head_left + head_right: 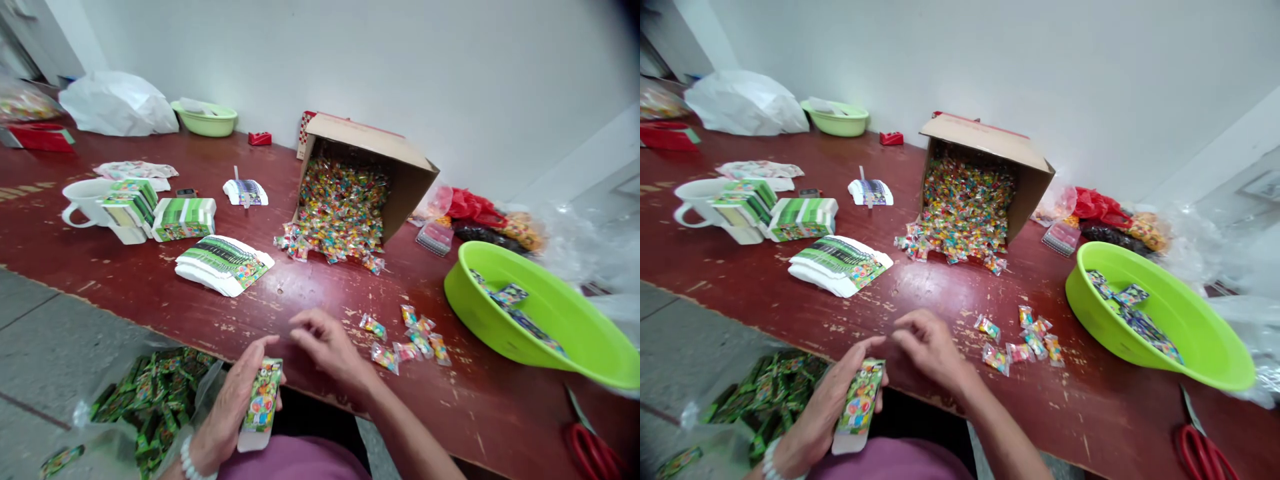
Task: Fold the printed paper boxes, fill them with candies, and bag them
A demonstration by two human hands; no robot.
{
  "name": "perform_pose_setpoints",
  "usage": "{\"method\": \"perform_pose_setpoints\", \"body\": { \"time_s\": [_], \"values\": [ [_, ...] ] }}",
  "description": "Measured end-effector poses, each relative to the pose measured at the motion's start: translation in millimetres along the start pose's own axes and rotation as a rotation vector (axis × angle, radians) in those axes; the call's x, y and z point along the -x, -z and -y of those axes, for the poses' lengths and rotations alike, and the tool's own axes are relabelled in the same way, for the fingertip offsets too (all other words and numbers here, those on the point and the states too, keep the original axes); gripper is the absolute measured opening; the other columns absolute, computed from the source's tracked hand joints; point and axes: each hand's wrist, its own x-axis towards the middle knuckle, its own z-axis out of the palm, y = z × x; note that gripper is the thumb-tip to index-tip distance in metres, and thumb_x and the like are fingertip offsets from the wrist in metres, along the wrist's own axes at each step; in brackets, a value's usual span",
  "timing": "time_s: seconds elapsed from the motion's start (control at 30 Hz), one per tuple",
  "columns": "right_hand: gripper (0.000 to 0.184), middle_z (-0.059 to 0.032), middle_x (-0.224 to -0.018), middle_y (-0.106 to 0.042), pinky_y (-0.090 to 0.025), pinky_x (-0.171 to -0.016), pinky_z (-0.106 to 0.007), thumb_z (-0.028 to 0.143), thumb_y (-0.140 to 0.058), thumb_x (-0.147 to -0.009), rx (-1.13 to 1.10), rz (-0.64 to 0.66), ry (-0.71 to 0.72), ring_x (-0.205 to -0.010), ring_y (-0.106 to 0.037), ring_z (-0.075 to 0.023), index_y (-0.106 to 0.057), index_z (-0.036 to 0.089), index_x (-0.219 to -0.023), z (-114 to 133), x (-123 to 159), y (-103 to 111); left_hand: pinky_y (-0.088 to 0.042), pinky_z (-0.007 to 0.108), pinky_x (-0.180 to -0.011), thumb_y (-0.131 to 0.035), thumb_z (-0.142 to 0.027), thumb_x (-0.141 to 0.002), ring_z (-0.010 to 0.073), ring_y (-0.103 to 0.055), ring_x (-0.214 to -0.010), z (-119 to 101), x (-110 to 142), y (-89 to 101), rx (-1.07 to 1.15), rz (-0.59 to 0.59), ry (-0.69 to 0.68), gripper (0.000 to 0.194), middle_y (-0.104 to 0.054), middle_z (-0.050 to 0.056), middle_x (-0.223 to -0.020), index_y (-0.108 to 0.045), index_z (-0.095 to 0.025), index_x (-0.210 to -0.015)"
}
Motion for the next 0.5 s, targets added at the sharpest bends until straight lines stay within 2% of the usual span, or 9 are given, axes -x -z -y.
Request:
{"method": "perform_pose_setpoints", "body": {
  "time_s": [0.07, 0.13, 0.2, 0.27, 0.33, 0.4, 0.5],
  "values": [
    [0.021, -0.0031, -0.098, -0.074, -0.054, -0.080, -0.031, 0.033, -0.058, -0.090, 0.236, -0.201, -0.100, -0.088, -0.067, -0.0197, -0.071, 0.025, -0.104, -24.3, -24.4, 40.6, -0.050, 0.028, -0.052, -0.053, -0.066, -0.087, 0.0195, -0.065, -0.061, 8.6, 7.5, 8.2, 0.059, 0.049, 0.054, 0.062, -0.070, 0.005, -0.084, -0.047, -0.027, -0.135],
    [0.030, -0.0093, -0.112, -0.071, -0.049, -0.092, -0.040, 0.030, -0.049, -0.092, 0.352, -0.352, -0.175, -0.102, -0.064, -0.0249, -0.069, 0.021, -0.113, -53.2, -48.0, 85.0, -0.051, 0.030, -0.055, -0.056, -0.066, -0.085, 0.0203, -0.066, -0.063, 15.7, 15.2, 17.4, 0.104, 0.076, 0.105, 0.061, -0.070, 0.005, -0.087, -0.049, -0.029, -0.133],
    [0.034, -0.0159, -0.119, -0.067, -0.040, -0.102, -0.048, 0.024, -0.049, -0.088, 0.455, -0.448, -0.248, -0.114, -0.057, -0.0314, -0.069, 0.016, -0.115, -80.3, -64.8, 122.3, -0.051, 0.030, -0.056, -0.064, -0.061, -0.082, 0.0204, -0.066, -0.063, 18.3, 21.1, 27.2, 0.109, 0.054, 0.148, 0.056, -0.070, 0.003, -0.087, -0.053, -0.030, -0.127],
    [0.034, -0.0173, -0.122, -0.065, -0.034, -0.105, -0.051, 0.019, -0.051, -0.085, 0.532, -0.487, -0.305, -0.118, -0.053, -0.0340, -0.070, 0.017, -0.114, -101.1, -72.1, 144.7, -0.052, 0.030, -0.059, -0.073, -0.055, -0.077, 0.0211, -0.067, -0.066, 14.7, 24.6, 39.0, 0.056, -0.003, 0.174, 0.052, -0.072, 0.003, -0.087, -0.059, -0.028, -0.119],
    [0.033, -0.0169, -0.123, -0.064, -0.034, -0.103, -0.051, 0.017, -0.053, -0.083, 0.583, -0.478, -0.331, -0.117, -0.052, -0.0343, -0.072, 0.019, -0.109, -114.2, -71.5, 151.6, -0.052, 0.030, -0.065, -0.080, -0.049, -0.071, 0.0222, -0.068, -0.071, 5.8, 26.4, 54.8, -0.053, -0.064, 0.176, 0.050, -0.074, 0.005, -0.085, -0.065, -0.024, -0.111],
    [0.030, -0.0157, -0.122, -0.065, -0.035, -0.102, -0.049, 0.017, -0.054, -0.083, 0.608, -0.432, -0.313, -0.117, -0.053, -0.0330, -0.074, 0.020, -0.104, -120.4, -66.5, 147.5, -0.052, 0.029, -0.066, -0.084, -0.045, -0.065, 0.0221, -0.067, -0.070, -4.4, 27.7, 75.3, -0.189, -0.103, 0.160, 0.047, -0.073, 0.003, -0.076, -0.070, -0.022, -0.104],
    [0.028, -0.0110, -0.116, -0.069, -0.037, -0.102, -0.043, 0.015, -0.054, -0.082, 0.596, -0.312, -0.232, -0.113, -0.057, -0.0278, -0.075, 0.021, -0.099, -121.7, -57.2, 133.9, -0.051, 0.028, -0.061, -0.088, -0.035, -0.057, 0.0218, -0.065, -0.066, -13.5, 30.5, 109.1, -0.280, -0.062, 0.190, 0.041, -0.070, 0.000, -0.071, -0.075, -0.022, -0.093]
  ]
}}
